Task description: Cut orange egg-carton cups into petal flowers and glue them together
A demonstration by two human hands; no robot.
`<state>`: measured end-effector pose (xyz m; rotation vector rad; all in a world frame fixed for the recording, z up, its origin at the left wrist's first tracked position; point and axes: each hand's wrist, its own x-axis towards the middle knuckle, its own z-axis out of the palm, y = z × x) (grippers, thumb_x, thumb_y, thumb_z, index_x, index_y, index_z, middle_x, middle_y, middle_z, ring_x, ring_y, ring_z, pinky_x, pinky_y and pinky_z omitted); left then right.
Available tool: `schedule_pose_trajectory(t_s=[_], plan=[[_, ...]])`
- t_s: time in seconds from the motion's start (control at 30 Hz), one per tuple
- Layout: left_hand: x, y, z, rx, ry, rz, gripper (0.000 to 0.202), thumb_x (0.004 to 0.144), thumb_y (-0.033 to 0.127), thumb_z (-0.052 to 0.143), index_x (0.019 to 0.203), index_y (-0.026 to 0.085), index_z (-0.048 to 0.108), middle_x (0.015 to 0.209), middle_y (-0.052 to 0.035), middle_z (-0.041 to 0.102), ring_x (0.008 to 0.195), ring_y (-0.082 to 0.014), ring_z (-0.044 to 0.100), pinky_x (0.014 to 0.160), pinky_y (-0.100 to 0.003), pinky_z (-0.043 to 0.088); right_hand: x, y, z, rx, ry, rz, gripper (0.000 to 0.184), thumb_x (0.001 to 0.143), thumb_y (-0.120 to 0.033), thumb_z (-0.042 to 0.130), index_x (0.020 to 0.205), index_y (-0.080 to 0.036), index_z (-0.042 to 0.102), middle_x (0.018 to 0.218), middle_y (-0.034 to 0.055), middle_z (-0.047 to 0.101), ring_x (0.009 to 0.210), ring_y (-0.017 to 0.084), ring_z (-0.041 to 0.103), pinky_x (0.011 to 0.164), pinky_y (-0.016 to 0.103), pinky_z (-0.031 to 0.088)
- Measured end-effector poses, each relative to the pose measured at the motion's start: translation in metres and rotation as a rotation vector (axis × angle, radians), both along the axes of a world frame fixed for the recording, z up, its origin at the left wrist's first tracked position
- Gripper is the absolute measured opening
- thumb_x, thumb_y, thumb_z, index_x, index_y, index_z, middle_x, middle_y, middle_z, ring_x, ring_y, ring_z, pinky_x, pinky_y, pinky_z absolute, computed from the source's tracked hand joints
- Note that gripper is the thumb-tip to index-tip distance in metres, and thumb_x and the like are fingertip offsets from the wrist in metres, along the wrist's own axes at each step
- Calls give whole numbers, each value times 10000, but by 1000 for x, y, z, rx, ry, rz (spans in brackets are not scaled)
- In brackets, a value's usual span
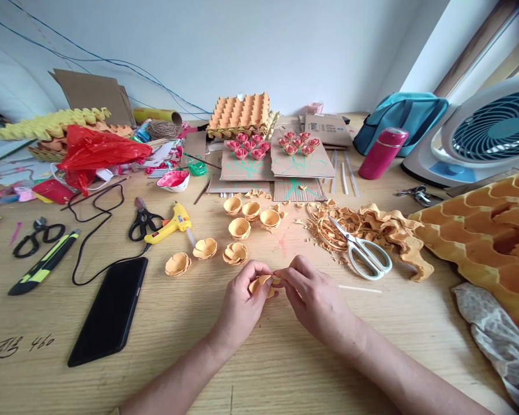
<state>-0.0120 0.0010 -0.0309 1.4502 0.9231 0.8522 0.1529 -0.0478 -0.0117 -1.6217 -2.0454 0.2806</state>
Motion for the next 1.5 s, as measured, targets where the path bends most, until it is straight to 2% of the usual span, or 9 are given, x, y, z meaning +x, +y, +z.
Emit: schedule_pose_trajectory(t_s=[0.27, 0.57, 0.73, 0.87, 1.07, 1.17, 1.3, 1.43, 1.5], plan=[[3, 1, 6, -12, -16, -15, 194, 896, 356, 623, 820, 190, 556, 761, 7, 625, 666, -131, 652, 658, -242, 542, 1, -2, 1, 134, -244, 67, 206, 952, -89, 483, 909, -196, 654, 825, 44, 553, 695, 175, 529, 627, 279, 381], [-1, 0, 1, 77, 26, 14, 107, 938, 299, 579, 895, 201, 575, 834, -5, 658, 786, -153, 680, 743, -258, 544, 0, -1, 2, 4, 36, 6, 200, 981, -99, 464, 1000, -190, 641, 920, 38, 564, 728, 135, 593, 671, 235, 440], [1, 2, 1, 24, 19, -38, 94, 940, 284, 567, 901, 199, 576, 808, 2, 643, 753, -143, 669, 723, -245, 531, 1, -1, 2, 53, -111, 21, 191, 951, -80, 492, 920, -176, 654, 855, 41, 562, 673, 150, 556, 621, 256, 413], [1, 3, 0, 34, 3, -42, 78, 930, 262, 584, 885, 201, 567, 765, 21, 610, 715, -122, 632, 691, -220, 510, 0, -1, 2, 142, -251, 76, 183, 944, -81, 510, 954, -181, 663, 828, 50, 561, 700, 188, 545, 614, 289, 388], [-2, 0, -2, 104, 12, -15, 80, 951, 258, 551, 897, 199, 556, 819, 7, 643, 764, -126, 628, 730, -225, 498, 1, -1, 0, 41, -24, 16, 164, 980, -109, 493, 1013, -186, 634, 901, 37, 554, 705, 143, 572, 655, 244, 426], [-1, 0, -2, 134, 23, 0, 73, 953, 255, 549, 908, 197, 559, 831, 4, 644, 770, -126, 617, 715, -220, 485, 0, 0, -1, 48, 4, 15, 164, 984, -114, 486, 997, -189, 631, 895, 32, 544, 694, 139, 567, 646, 240, 426], [1, 1, -1, 114, 12, -30, 69, 948, 252, 554, 907, 200, 569, 785, 21, 608, 729, -116, 588, 692, -212, 474, 0, 0, -2, 96, -71, 23, 178, 975, -102, 484, 937, -182, 638, 859, 38, 550, 668, 148, 548, 616, 252, 406], [1, 2, 0, 80, -21, -29, 43, 929, 225, 569, 897, 196, 569, 795, 17, 604, 737, -118, 588, 687, -210, 474, 1, -1, 1, 200, -252, 76, 194, 973, -103, 471, 969, -184, 647, 820, 48, 557, 688, 186, 528, 617, 290, 383], [1, 2, -1, 80, -31, -21, 56, 926, 223, 572, 879, 194, 558, 791, 15, 609, 733, -118, 590, 679, -208, 471, 1, -1, 2, 217, -266, 91, 199, 978, -107, 465, 985, -183, 649, 824, 51, 561, 699, 189, 529, 624, 293, 385]])
